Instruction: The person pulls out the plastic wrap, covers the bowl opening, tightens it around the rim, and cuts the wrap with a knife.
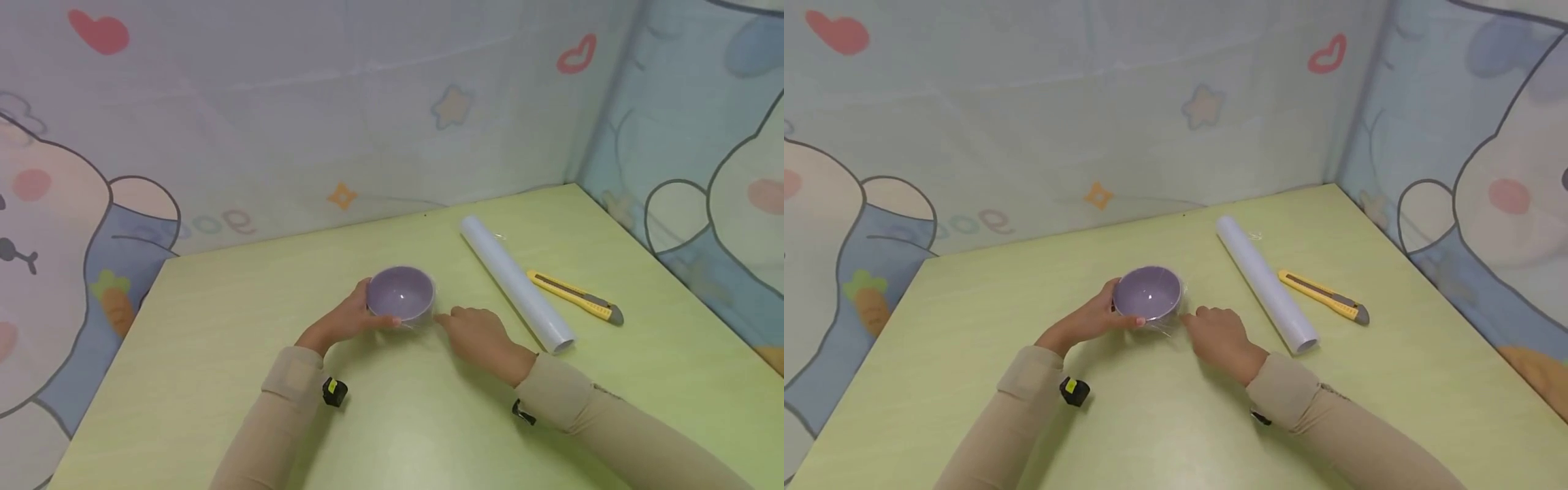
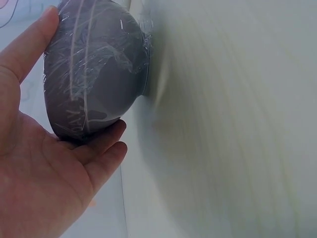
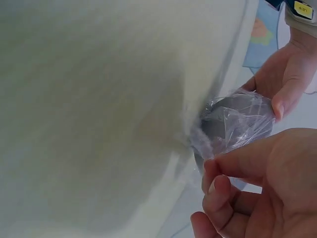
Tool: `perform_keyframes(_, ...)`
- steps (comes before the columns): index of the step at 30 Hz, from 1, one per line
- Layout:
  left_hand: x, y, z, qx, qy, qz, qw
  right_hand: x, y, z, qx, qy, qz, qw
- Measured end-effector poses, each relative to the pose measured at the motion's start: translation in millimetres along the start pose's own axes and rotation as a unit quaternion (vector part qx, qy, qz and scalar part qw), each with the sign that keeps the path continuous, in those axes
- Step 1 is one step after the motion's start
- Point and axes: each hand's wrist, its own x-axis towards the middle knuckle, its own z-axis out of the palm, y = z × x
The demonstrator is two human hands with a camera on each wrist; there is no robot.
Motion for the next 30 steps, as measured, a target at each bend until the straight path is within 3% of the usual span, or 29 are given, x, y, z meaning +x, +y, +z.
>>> perform_keyframes(3,-0.6,0.2,0.4,0.0,0.003,0.006,1.0,6.0,-5,0,-0.01,0.014,-0.003,0.9999)
perform_keyframes(8,0.4,1.3,0.9,-0.001,0.002,0.022,0.9998,11.1,-12,0,0.022,-0.004,0.015,0.9996)
perform_keyframes(11,0.9,0.4,1.0,0.0,0.002,0.028,0.9996,11.5,-13,0,0.058,-0.032,0.046,0.9967)
perform_keyframes(15,0.9,-1.3,1.2,-0.003,0.003,0.022,0.9997,12.8,-14,0,0.146,-0.067,0.072,0.9844)
perform_keyframes(18,0.7,-1.7,1.8,-0.009,0.001,0.025,0.9996,13.5,-13,1,0.186,-0.057,0.065,0.9788)
perform_keyframes(23,0.4,-1.7,1.8,-0.01,-0.006,0.03,0.9995,17.3,-3,5,0.197,-0.024,0.057,0.9784)
perform_keyframes(27,0.5,-2.1,0.6,-0.005,-0.009,0.037,0.9993,29.6,12,1,0.247,-0.08,0.069,0.9632)
perform_keyframes(30,1.3,-2.5,0.3,-0.006,-0.01,0.05,0.9987,38.9,22,-3,0.304,-0.137,0.071,0.9402)
